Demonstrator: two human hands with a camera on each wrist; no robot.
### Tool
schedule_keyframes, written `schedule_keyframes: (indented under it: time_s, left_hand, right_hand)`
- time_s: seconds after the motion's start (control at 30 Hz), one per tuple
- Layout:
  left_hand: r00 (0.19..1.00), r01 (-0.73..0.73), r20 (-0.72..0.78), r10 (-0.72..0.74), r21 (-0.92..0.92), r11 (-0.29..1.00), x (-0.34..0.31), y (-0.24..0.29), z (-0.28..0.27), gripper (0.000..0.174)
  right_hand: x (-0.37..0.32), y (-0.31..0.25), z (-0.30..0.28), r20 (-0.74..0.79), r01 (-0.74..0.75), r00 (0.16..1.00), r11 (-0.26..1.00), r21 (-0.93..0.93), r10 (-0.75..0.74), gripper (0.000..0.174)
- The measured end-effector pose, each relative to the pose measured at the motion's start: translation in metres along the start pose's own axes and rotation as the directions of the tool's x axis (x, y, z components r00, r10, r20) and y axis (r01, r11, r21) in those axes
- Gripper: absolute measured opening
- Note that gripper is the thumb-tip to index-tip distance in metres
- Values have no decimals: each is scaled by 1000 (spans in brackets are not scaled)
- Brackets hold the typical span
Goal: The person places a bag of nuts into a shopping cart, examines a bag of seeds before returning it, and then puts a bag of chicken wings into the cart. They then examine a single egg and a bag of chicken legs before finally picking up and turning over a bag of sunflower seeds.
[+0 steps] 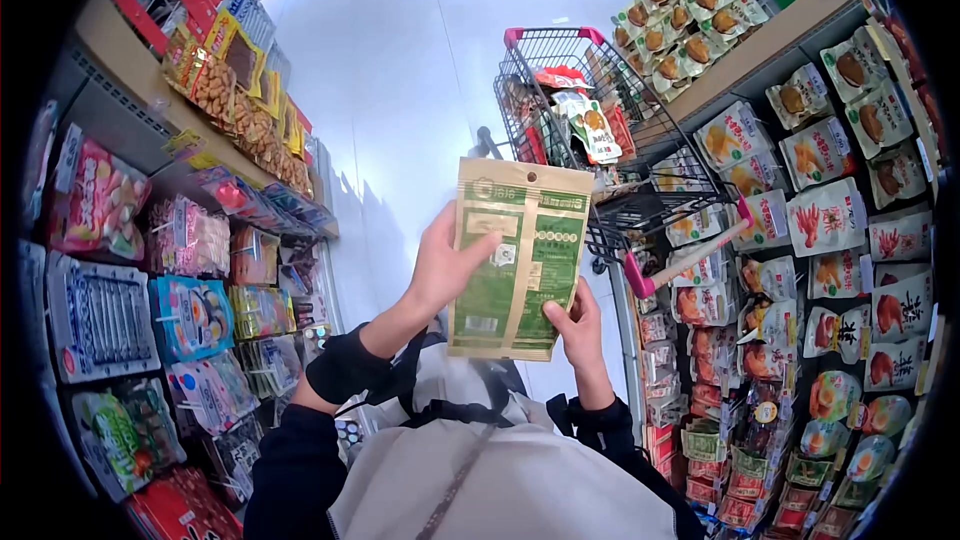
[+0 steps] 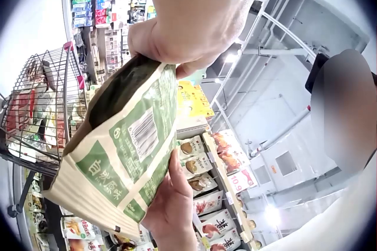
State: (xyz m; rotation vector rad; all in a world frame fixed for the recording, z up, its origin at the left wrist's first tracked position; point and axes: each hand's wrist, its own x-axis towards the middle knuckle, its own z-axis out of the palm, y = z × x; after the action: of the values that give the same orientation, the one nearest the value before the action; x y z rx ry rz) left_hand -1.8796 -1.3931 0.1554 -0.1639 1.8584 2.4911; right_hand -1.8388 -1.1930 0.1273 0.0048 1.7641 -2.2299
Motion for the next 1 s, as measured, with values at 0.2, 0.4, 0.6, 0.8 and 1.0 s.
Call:
schedule_keyframes:
  time_s: [0.2, 0.4, 0.6, 0.8, 1.0]
  left_hand:
    - [998, 64, 27, -64, -14, 998, 42, -7, -13, 32]
    - [992, 37, 121, -45, 69, 997, 107, -7, -8, 35]
    - [967, 71, 237, -90, 87, 994, 190, 8, 16, 31]
    - [940, 53, 328, -91, 124, 991, 238, 9, 38, 32]
    - [883, 113, 445, -147, 102, 988, 278, 0, 63, 33]
  right_hand:
    - [35, 2, 5, -34, -10, 999, 1000, -1, 10, 39]
    - [86, -3, -11, -76, 41, 996, 999, 30, -39, 42]
    - [139, -23, -41, -163, 110, 982, 992, 69, -97, 43]
    - [171, -35, -64, -202, 132, 973, 988, 83, -113, 42]
    - [183, -44, -80, -299, 146, 948, 984, 101, -110, 44]
